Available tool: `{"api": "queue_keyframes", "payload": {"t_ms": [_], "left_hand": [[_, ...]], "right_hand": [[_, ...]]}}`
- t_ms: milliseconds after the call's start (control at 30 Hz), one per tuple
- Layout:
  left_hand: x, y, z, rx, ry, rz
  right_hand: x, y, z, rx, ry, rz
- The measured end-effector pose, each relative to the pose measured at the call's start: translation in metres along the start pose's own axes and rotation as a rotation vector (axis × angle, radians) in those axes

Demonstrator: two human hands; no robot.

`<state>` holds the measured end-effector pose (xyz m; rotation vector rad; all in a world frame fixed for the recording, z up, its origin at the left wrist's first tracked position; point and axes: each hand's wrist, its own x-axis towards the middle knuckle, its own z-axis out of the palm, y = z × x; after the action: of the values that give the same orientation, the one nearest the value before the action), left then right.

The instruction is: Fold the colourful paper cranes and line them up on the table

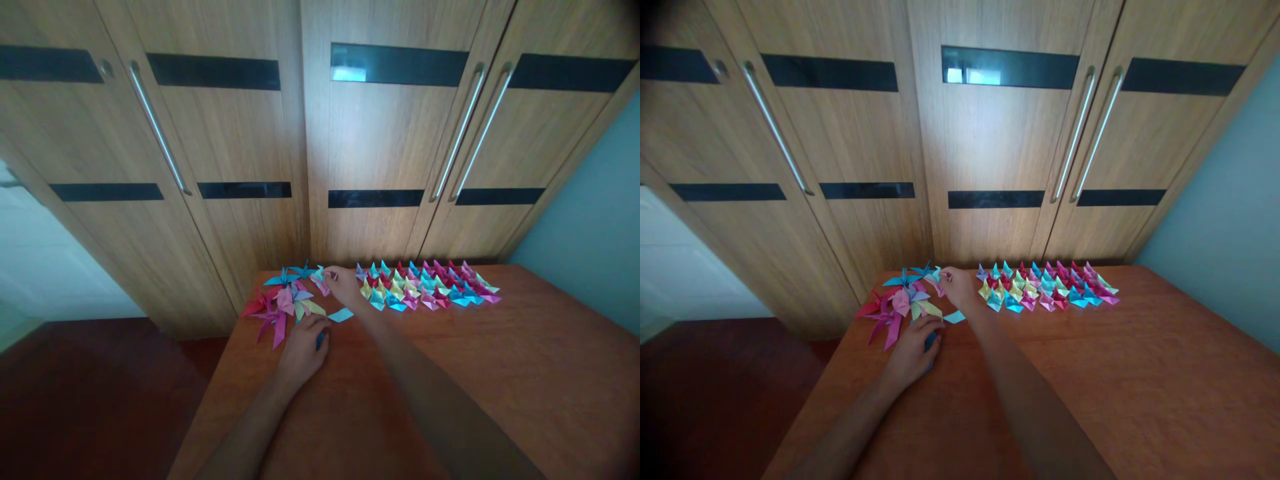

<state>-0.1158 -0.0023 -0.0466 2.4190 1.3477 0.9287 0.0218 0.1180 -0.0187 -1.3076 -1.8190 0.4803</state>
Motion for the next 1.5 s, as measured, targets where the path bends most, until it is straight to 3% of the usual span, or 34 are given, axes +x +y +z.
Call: {"api": "queue_keyframes", "payload": {"t_ms": [167, 333, 533, 733, 900, 1033, 1167, 1300, 1500], "left_hand": [[0.000, -0.002, 0.001, -0.038, 0.023, -0.036], [-0.001, 0.000, 0.001, -0.049, 0.036, -0.043], [-0.001, 0.003, 0.000, -0.022, 0.018, -0.036], [0.000, 0.014, -0.006, 0.007, 0.019, 0.000], [-0.002, 0.023, -0.002, 0.038, 0.007, 0.023], [0.000, 0.030, 0.007, 0.085, -0.020, 0.047], [0.008, 0.042, 0.015, 0.197, -0.117, 0.098], [0.019, 0.049, 0.025, 0.323, -0.180, 0.039], [0.034, 0.049, 0.042, 0.362, -0.149, -0.037]], "right_hand": [[0.022, 0.000, 0.032, 0.010, -0.051, 0.008], [0.021, 0.012, 0.031, 0.040, -0.033, 0.011], [-0.006, 0.030, -0.004, 0.068, 0.055, 0.006], [-0.057, 0.054, -0.066, 0.012, 0.191, -0.021], [-0.101, 0.094, -0.123, -0.098, 0.339, 0.116], [-0.127, 0.123, -0.153, -0.172, 0.426, 0.240], [-0.137, 0.134, -0.162, -0.216, 0.485, 0.312], [-0.136, 0.135, -0.161, -0.219, 0.469, 0.325], [-0.136, 0.136, -0.161, -0.230, 0.487, 0.310]]}}
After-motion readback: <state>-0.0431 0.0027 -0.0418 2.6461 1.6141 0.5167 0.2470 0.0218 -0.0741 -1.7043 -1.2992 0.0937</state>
